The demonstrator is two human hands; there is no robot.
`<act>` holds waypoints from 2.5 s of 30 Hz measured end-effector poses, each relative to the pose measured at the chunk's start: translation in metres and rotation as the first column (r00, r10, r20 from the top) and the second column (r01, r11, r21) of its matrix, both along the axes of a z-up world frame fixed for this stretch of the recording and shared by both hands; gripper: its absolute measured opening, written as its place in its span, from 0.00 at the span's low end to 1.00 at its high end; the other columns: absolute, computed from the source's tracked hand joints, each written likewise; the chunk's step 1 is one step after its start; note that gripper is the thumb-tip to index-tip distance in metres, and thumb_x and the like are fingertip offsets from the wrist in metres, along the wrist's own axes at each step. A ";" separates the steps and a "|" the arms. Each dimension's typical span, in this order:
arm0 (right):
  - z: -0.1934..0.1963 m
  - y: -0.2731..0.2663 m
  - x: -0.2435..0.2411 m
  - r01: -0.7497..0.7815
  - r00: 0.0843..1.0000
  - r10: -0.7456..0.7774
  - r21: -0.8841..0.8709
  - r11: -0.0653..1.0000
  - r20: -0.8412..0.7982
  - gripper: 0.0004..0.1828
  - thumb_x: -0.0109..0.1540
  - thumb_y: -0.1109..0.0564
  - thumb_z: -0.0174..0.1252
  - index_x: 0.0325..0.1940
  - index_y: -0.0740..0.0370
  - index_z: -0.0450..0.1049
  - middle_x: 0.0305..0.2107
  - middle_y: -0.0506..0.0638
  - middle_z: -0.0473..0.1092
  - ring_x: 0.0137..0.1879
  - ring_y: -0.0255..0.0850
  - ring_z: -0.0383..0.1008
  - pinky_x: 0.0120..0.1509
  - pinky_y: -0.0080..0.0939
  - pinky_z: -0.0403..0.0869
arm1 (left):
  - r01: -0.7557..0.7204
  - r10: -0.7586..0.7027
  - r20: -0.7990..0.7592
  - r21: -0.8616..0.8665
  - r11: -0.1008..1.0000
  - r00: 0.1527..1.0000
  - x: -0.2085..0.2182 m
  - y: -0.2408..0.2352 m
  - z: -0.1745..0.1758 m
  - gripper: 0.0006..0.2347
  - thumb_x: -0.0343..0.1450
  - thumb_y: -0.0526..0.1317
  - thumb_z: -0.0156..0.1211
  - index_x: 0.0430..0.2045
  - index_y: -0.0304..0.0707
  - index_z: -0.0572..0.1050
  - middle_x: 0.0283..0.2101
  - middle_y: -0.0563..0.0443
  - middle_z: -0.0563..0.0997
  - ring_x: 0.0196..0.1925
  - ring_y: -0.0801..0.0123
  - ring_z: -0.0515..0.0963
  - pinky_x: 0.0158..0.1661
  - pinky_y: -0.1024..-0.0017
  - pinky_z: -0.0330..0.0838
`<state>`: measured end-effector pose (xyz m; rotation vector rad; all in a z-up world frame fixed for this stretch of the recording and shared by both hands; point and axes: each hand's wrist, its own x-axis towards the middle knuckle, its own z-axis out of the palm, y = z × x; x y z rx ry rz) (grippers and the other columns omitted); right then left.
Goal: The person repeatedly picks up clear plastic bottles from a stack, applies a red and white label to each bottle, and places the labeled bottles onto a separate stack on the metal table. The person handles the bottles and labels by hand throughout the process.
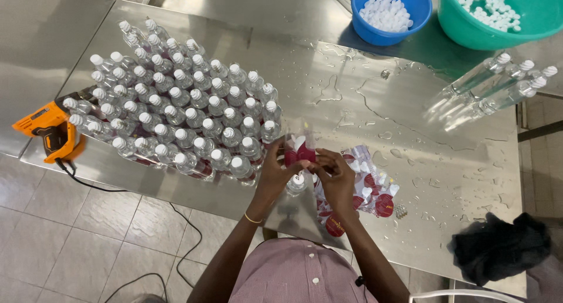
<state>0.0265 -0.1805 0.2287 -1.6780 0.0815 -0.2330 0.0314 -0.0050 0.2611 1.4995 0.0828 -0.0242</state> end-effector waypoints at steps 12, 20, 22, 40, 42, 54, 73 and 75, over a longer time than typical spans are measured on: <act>-0.009 -0.008 0.011 -0.132 0.987 0.112 -0.178 0.975 -0.120 0.23 0.62 0.64 0.74 0.62 0.58 0.83 0.44 0.55 0.86 0.51 0.46 0.88 0.55 0.44 0.85 | 0.043 -0.044 -0.002 -0.231 0.972 0.999 -0.019 0.017 -0.081 0.33 0.73 0.38 0.74 0.74 0.34 0.64 0.70 0.33 0.74 0.73 0.44 0.74 0.70 0.48 0.68; -0.010 -0.011 -0.016 -0.092 0.996 0.084 -0.256 0.962 -0.043 0.18 0.60 0.63 0.77 0.53 0.64 0.86 0.40 0.59 0.86 0.48 0.50 0.88 0.55 0.49 0.85 | 0.133 -0.133 0.004 -0.071 0.989 0.991 -0.037 0.018 -0.058 0.37 0.70 0.43 0.77 0.75 0.37 0.63 0.68 0.35 0.75 0.73 0.45 0.75 0.73 0.50 0.66; -0.020 -0.012 -0.024 -0.091 0.995 0.077 -0.243 0.966 -0.064 0.16 0.60 0.63 0.77 0.52 0.64 0.86 0.39 0.59 0.86 0.47 0.49 0.88 0.55 0.50 0.85 | 0.156 -0.156 0.004 -0.010 0.988 0.988 -0.041 0.019 -0.063 0.37 0.70 0.43 0.78 0.76 0.39 0.64 0.68 0.36 0.76 0.73 0.47 0.76 0.73 0.52 0.66; -0.109 -0.008 -0.053 -0.081 0.996 0.059 -0.388 0.918 -0.068 0.27 0.56 0.55 0.80 0.59 0.57 0.83 0.55 0.57 0.82 0.65 0.56 0.80 0.71 0.56 0.76 | 0.227 -0.244 0.015 0.321 0.920 0.970 -0.053 0.020 -0.118 0.35 0.75 0.58 0.64 0.75 0.38 0.64 0.70 0.36 0.71 0.75 0.43 0.71 0.74 0.48 0.65; -0.121 -0.003 -0.057 -0.004 0.994 -0.039 -0.401 0.916 -0.099 0.30 0.56 0.50 0.81 0.60 0.56 0.82 0.54 0.58 0.82 0.65 0.56 0.80 0.71 0.55 0.76 | 0.222 -0.228 -0.023 0.326 0.919 0.974 -0.052 0.019 -0.116 0.33 0.76 0.54 0.64 0.75 0.36 0.63 0.69 0.35 0.71 0.75 0.43 0.71 0.74 0.48 0.65; -0.181 0.003 -0.044 -0.203 0.914 0.068 -0.306 0.930 -0.400 0.33 0.58 0.45 0.78 0.66 0.49 0.76 0.59 0.53 0.79 0.71 0.52 0.76 0.79 0.53 0.71 | 0.262 -0.214 -0.157 0.430 0.864 0.964 -0.047 0.010 -0.169 0.29 0.77 0.31 0.63 0.77 0.35 0.61 0.71 0.36 0.71 0.76 0.41 0.69 0.75 0.45 0.65; -0.198 0.019 -0.041 -0.260 0.901 0.116 -0.308 0.915 -0.417 0.40 0.62 0.45 0.75 0.74 0.52 0.66 0.62 0.64 0.77 0.69 0.61 0.77 0.75 0.62 0.75 | 0.303 -0.321 -0.191 -0.118 0.946 0.927 -0.061 0.015 -0.138 0.38 0.81 0.55 0.55 0.84 0.40 0.44 0.85 0.27 0.40 0.85 0.31 0.35 0.79 0.34 0.35; -0.186 0.023 -0.038 -0.241 0.909 0.109 -0.295 0.925 -0.402 0.36 0.60 0.55 0.76 0.69 0.58 0.68 0.61 0.68 0.76 0.69 0.66 0.75 0.75 0.62 0.76 | 0.237 -0.252 -0.107 -0.141 0.961 0.962 -0.058 0.016 -0.155 0.31 0.85 0.52 0.45 0.83 0.39 0.50 0.83 0.28 0.53 0.85 0.37 0.46 0.79 0.39 0.41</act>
